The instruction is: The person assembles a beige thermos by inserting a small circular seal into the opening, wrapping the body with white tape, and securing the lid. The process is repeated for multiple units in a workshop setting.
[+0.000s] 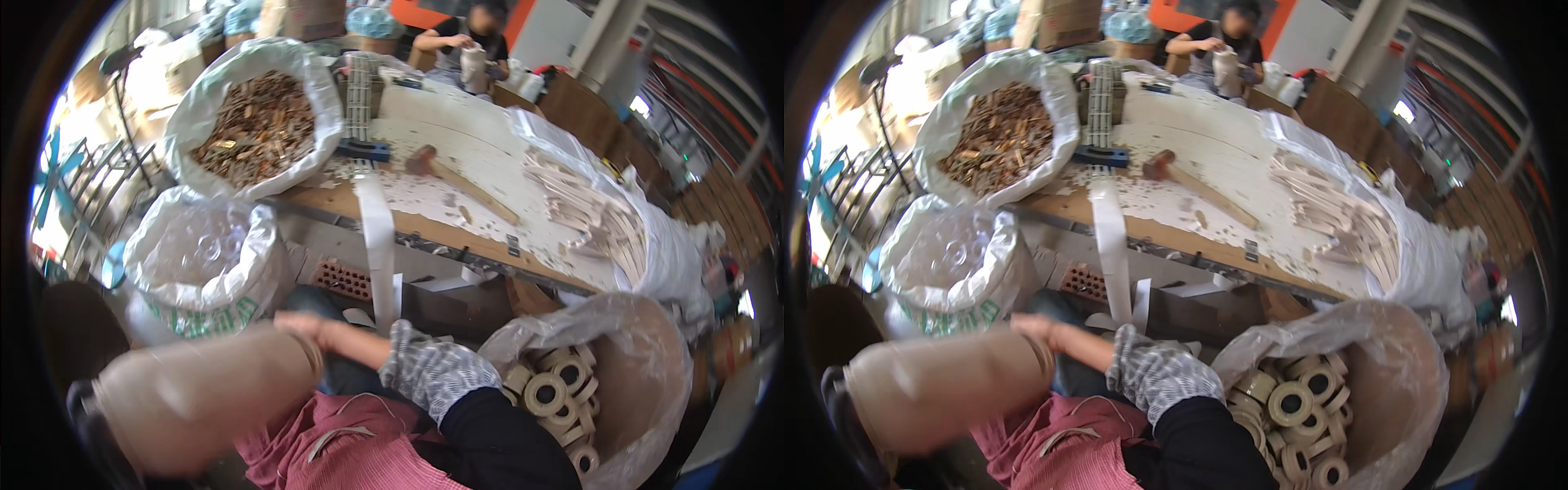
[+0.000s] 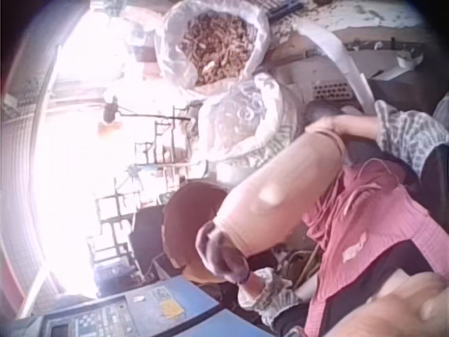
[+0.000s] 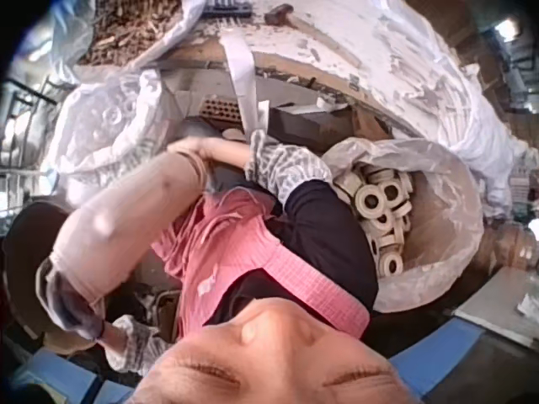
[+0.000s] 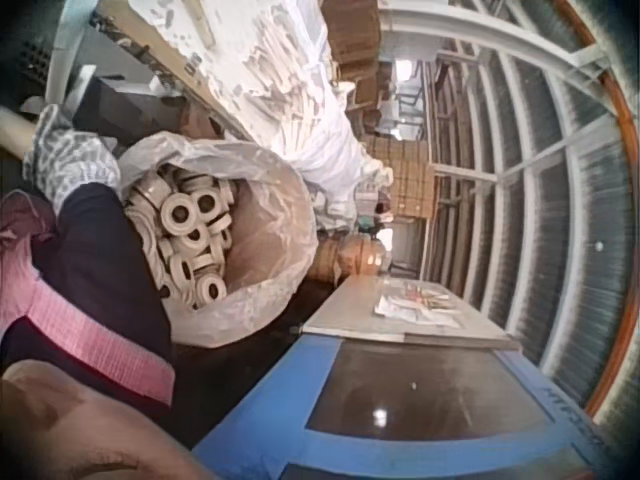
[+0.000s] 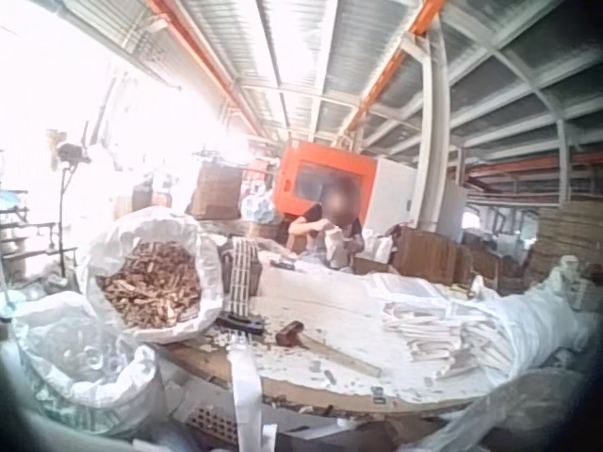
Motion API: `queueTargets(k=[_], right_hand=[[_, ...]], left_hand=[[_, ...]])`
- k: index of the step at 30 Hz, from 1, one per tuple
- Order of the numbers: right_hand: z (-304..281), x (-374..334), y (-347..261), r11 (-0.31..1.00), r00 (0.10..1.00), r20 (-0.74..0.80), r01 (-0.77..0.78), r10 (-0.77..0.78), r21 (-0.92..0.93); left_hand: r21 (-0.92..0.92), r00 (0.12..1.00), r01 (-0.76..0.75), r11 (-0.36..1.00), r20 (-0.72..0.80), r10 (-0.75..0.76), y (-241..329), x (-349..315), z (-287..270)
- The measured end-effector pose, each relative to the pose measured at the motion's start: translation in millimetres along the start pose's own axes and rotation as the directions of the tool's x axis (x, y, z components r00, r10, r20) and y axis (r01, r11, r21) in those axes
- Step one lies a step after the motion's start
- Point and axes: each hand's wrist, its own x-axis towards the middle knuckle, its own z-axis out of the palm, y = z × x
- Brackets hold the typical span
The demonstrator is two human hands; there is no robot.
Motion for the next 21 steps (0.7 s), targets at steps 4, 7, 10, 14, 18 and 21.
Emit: queueTargets(k=[4,7,10,14,18,21], right_hand=[[11,-41,29,0.959,0.956,0.091,-0.274,0.279,-0.069],[3,-81,-10,0.995,0.997,-0.076,-0.003,0.011,0.098],[-20,-154,-70,0.876,0.736,-0.48,0.355,-0.477,-0.325],[13,-156,-99,0.226,0.29,-0.102,0.433,-0.952,-0.873],[40,-152,-119,-0.109,0.123,0.2,0.519,-0.972,-0.848],[57,-157,-127,-0.223,0.118,0.369,0.617,-0.922,-0.755]], left_hand=[[-0.012,0.929,-0.177,0.984,0.327,0.171,70,92,3],[-0.054,0.968,0.236,0.97,0.097,-0.23,52,85,14],[-0.429,0.845,0.443,0.787,-0.094,-0.527,-34,53,50],[-0.776,0.686,0.421,0.47,-0.066,-0.725,-101,-45,93],[-0.463,0.758,0.518,0.719,-0.141,-0.637,-102,-70,123],[-0.814,0.57,0.502,0.293,0.057,-0.819,-119,-91,125]])
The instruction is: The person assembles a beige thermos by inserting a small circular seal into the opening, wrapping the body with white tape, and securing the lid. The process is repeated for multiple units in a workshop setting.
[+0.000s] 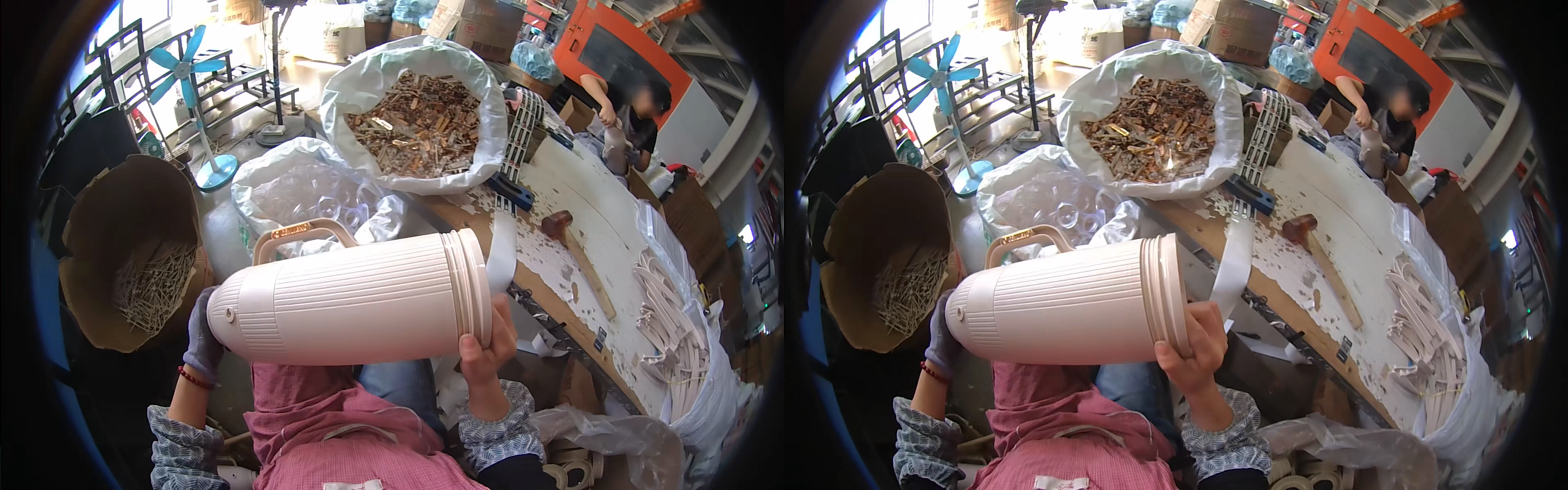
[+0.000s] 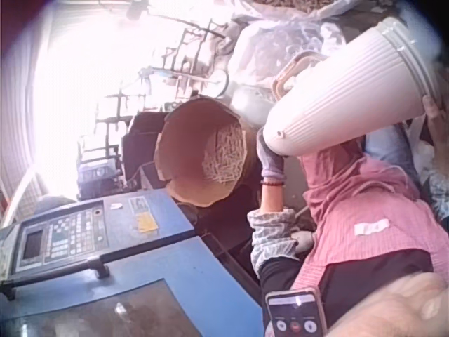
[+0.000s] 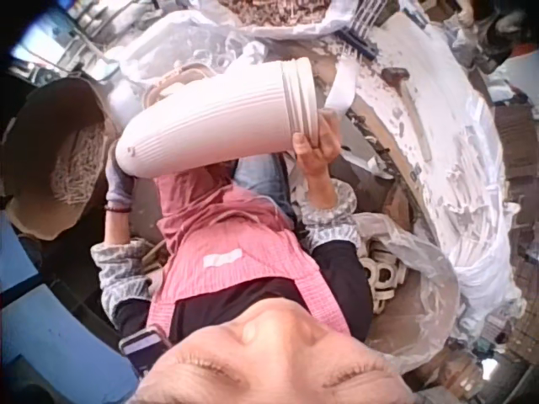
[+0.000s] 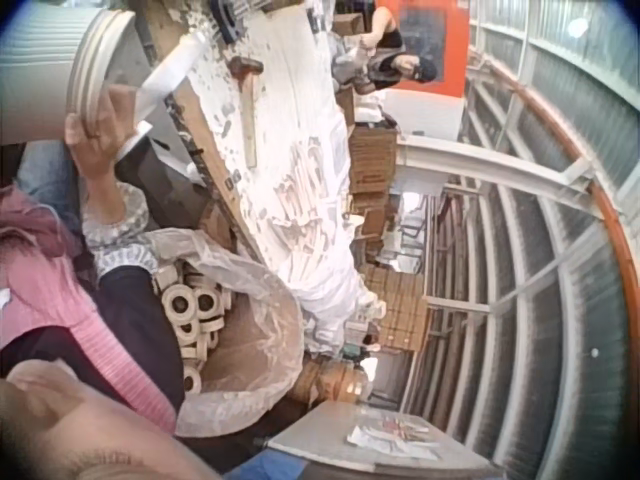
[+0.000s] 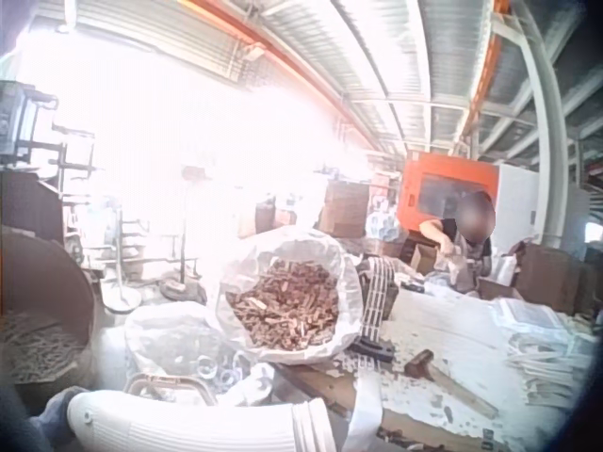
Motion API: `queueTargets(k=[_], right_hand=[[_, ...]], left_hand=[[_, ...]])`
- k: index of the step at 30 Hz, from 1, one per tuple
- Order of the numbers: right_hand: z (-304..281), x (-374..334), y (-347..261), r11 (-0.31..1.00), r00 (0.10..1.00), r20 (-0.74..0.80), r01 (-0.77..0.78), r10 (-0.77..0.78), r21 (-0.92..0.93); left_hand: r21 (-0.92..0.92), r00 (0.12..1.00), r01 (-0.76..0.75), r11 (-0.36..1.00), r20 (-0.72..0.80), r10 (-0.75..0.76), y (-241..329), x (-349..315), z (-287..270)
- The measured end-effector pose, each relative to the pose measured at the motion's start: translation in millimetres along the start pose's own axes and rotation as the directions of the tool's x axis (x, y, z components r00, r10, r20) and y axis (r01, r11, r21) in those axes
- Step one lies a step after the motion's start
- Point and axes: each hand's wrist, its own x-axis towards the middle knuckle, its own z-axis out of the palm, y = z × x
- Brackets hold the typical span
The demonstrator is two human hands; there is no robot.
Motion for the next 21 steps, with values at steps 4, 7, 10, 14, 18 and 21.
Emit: queueTargets(k=[4,7,10,14,18,21], right_hand=[[4,1,-6,0.998,0.997,0.058,0.048,-0.051,0.042],[27,-19,19,0.937,0.943,-0.084,-0.303,0.321,0.175],[39,-50,95,0.411,0.55,0.223,-0.787,0.805,0.46],[59,-38,98,0.099,0.405,0.514,-0.847,0.756,0.523],[59,2,38,0.589,0.749,0.338,-0.659,0.569,0.469],[43,31,30,0.527,0.812,0.44,-0.583,0.384,0.618]], left_hand=[[-0.209,0.943,0.328,0.921,0.015,-0.332,1,-16,-4],[-0.387,0.989,0.042,0.921,-0.114,-0.093,47,-21,12],[0.699,0.544,-0.702,0.14,0.399,0.738,132,-53,85],[0.547,0.595,-0.764,0.341,0.393,0.701,152,-55,81],[0.39,0.815,-0.516,0.763,-0.051,0.577,98,-26,1],[0.275,0.796,-0.543,0.794,-0.135,0.591,77,-18,-21]])
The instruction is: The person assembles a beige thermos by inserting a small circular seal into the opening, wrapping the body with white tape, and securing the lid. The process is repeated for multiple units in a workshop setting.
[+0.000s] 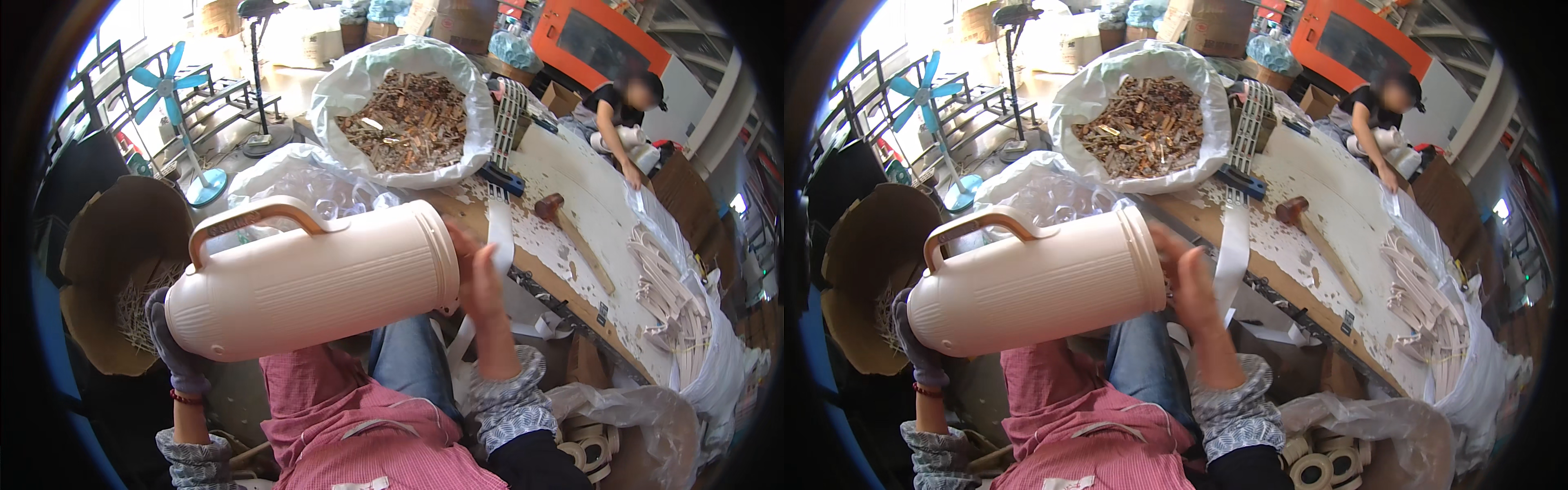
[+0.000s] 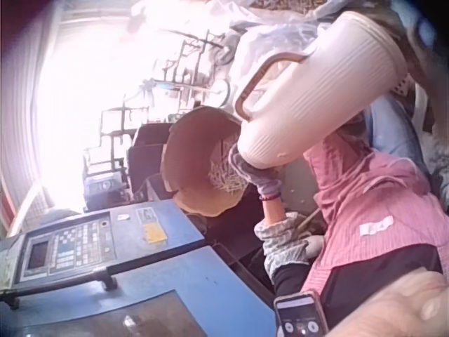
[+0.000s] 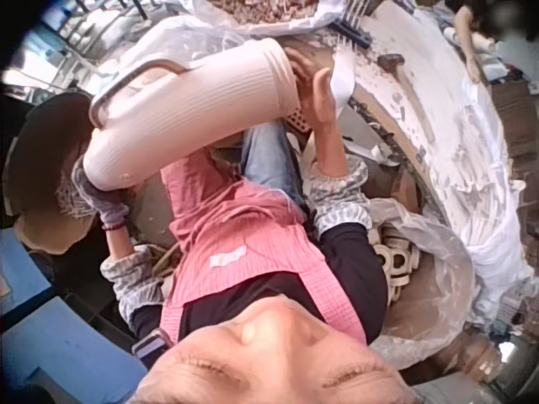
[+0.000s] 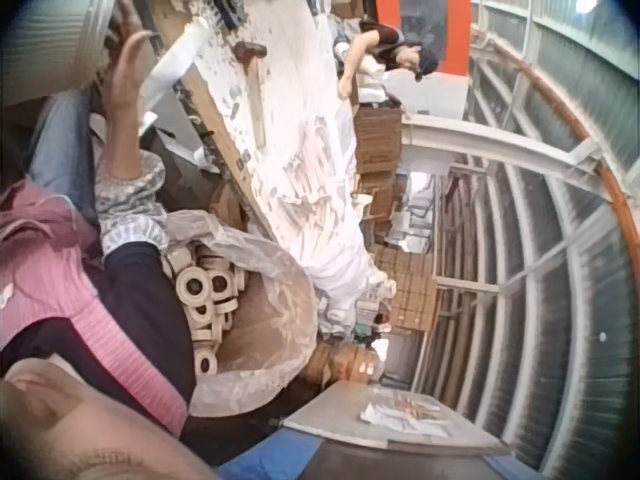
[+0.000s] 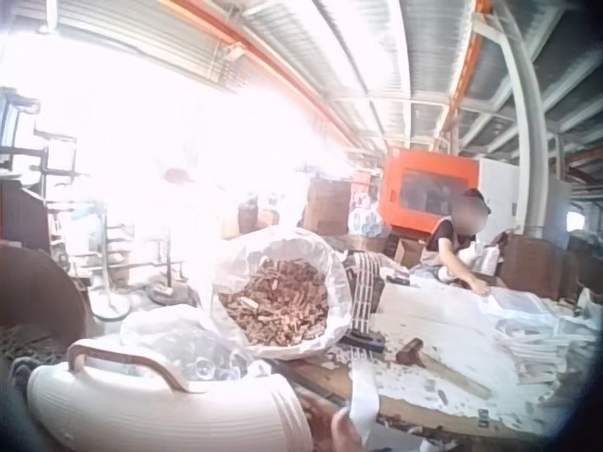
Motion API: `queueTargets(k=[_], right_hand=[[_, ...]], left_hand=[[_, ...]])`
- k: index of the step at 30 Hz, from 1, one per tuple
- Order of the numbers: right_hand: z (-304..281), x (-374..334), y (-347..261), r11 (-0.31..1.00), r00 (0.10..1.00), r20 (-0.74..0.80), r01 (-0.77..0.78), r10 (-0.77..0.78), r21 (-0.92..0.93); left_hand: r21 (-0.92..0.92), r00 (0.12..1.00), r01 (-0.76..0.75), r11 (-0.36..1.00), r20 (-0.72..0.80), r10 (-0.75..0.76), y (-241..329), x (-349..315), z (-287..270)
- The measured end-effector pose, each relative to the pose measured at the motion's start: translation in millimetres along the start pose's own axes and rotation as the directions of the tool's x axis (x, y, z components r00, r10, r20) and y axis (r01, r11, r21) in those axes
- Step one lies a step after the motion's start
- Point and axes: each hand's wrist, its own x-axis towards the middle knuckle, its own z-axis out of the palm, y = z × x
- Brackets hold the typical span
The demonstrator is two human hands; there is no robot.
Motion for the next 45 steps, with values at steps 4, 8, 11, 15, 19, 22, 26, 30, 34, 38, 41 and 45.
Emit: queueTargets(k=[4,8,11,15,19,22,26,30,34,38,41,45], right_hand=[[-27,41,11,0.985,0.964,-0.21,0.171,-0.162,0.027],[13,41,6,0.966,0.99,0.124,0.092,-0.063,-0.241],[13,51,-31,0.987,0.989,-0.045,0.147,-0.144,0.064],[17,37,-29,0.912,0.968,0.236,0.172,-0.086,-0.373],[28,44,-16,0.965,0.981,0.122,0.172,-0.15,-0.199],[0,27,-24,0.817,0.911,0.391,0.321,-0.128,-0.479],[-7,13,-5,0.989,0.989,-0.131,0.043,-0.062,-0.141],[-28,2,27,0.949,0.937,-0.249,-0.177,0.243,0.26],[-19,-8,45,0.862,0.833,-0.298,-0.35,0.466,0.367],[-2,-4,28,0.996,0.978,-0.211,-0.024,0.004,-0.091],[-19,11,3,0.852,0.921,-0.124,0.281,-0.368,-0.443],[30,19,7,0.931,0.929,-0.163,0.295,-0.332,-0.215]], left_hand=[[-0.261,0.984,0.172,0.95,0.007,-0.177,-31,-14,9],[-0.082,0.994,0.113,0.99,0.002,-0.113,-39,-16,10],[0.106,0.976,0.148,0.983,0.143,-0.163,-44,-13,0],[-0.231,0.909,0.414,0.88,0.146,-0.39,-63,-16,23],[0.073,0.902,0.344,0.936,0.252,-0.351,-75,-23,5],[0.148,0.815,0.323,0.935,0.459,-0.354,-66,-26,20],[-0.064,0.404,0.898,0.435,0.508,-0.761,-12,-14,14],[-0.066,0.907,0.243,0.968,0.37,-0.202,30,-18,40],[0.285,0.933,-0.223,0.932,0.339,0.12,10,-7,20],[-0.091,0.994,-0.048,0.995,0.09,0.057,-44,-7,8],[-0.107,0.984,0.028,0.994,0.181,-0.008,-47,-6,7],[0.249,0.985,-0.085,0.965,0.164,0.044,-68,-22,21]])
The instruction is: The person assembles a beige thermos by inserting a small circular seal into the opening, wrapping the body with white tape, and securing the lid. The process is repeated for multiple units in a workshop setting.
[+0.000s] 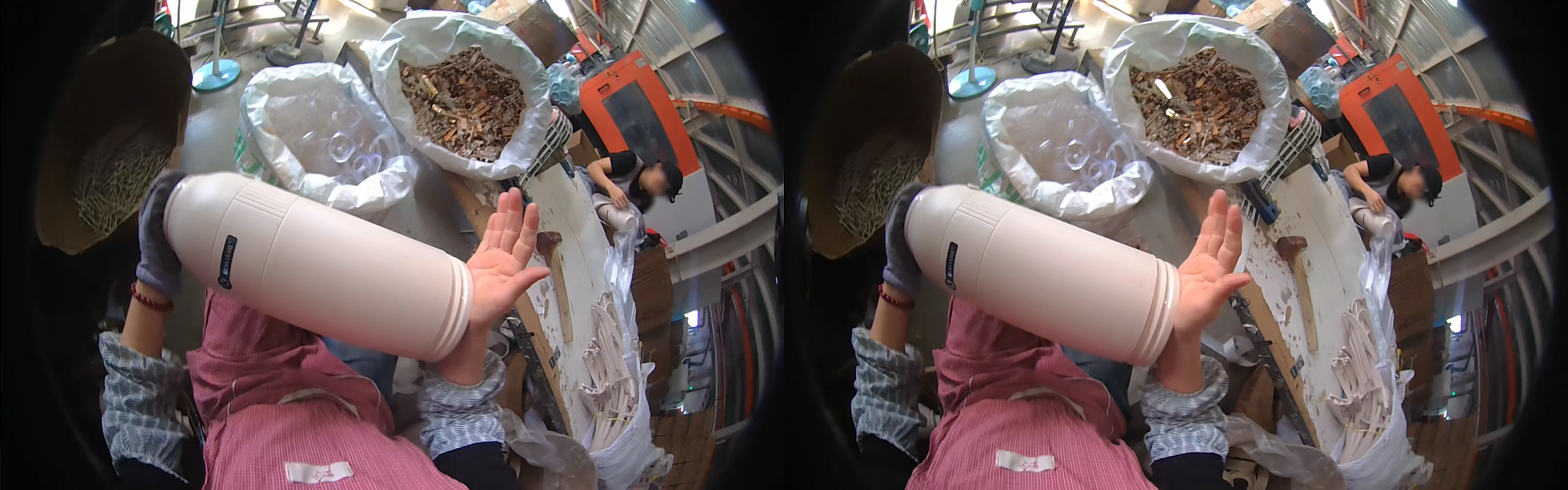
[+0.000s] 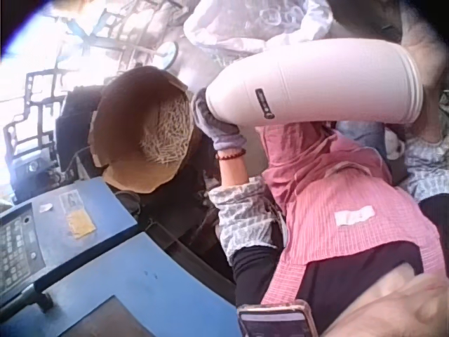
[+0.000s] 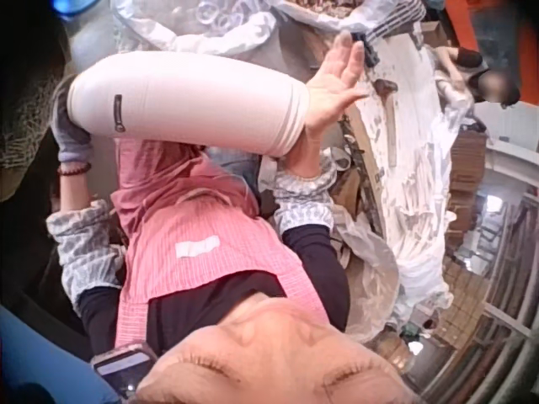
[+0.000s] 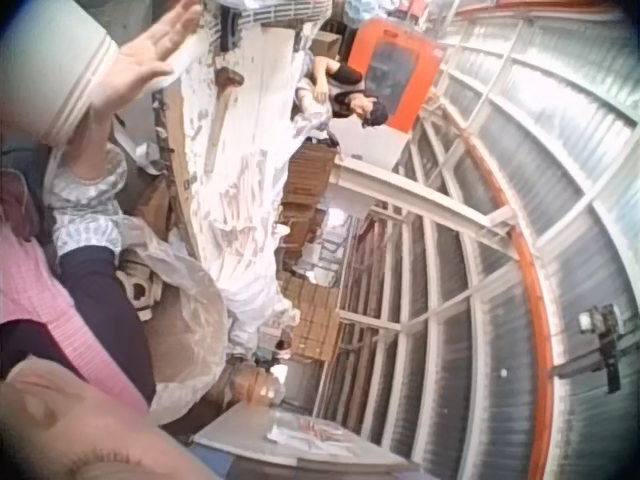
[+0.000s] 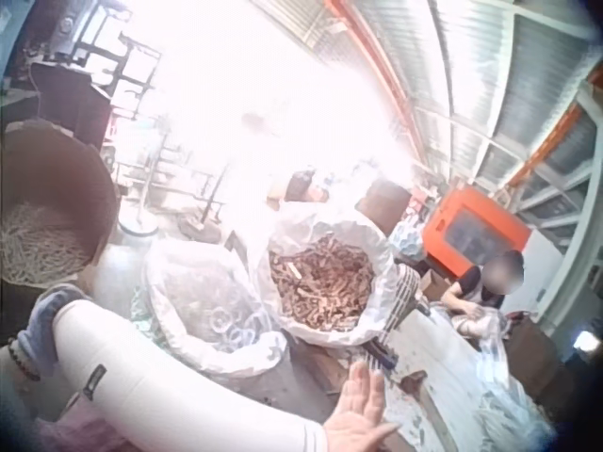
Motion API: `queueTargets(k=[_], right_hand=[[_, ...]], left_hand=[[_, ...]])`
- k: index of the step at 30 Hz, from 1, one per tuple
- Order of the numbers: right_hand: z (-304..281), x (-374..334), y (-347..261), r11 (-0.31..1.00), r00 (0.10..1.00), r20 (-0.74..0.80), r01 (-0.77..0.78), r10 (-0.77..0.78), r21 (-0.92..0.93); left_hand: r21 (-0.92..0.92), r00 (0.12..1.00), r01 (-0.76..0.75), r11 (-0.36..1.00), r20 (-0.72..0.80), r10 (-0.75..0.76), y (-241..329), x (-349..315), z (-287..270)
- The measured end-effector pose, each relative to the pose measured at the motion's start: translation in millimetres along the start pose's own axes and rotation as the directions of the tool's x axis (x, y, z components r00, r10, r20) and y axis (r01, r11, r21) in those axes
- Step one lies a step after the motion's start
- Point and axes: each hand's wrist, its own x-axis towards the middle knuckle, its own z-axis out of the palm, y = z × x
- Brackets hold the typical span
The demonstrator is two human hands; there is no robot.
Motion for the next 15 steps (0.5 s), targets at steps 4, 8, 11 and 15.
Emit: queueTargets(k=[4,8,11,15], right_hand=[[-29,23,8,0.992,0.995,0.032,0.101,-0.099,-0.07],[-43,14,14,0.995,0.883,0.461,-0.046,0.082,-0.089],[-6,13,22,0.993,0.995,0.101,0.022,-0.011,-0.117],[-26,-5,-5,0.98,0.984,0.175,0.059,-0.026,-0.188]], left_hand=[[-0.351,0.975,0.202,0.914,-0.019,-0.223,-20,6,-7],[-0.124,0.999,0.035,0.992,0.046,-0.029,-27,17,8],[-0.147,0.996,0.08,0.986,-0.022,-0.084,-21,17,10],[-0.589,0.876,0.396,0.705,0.013,-0.482,-50,13,2]])
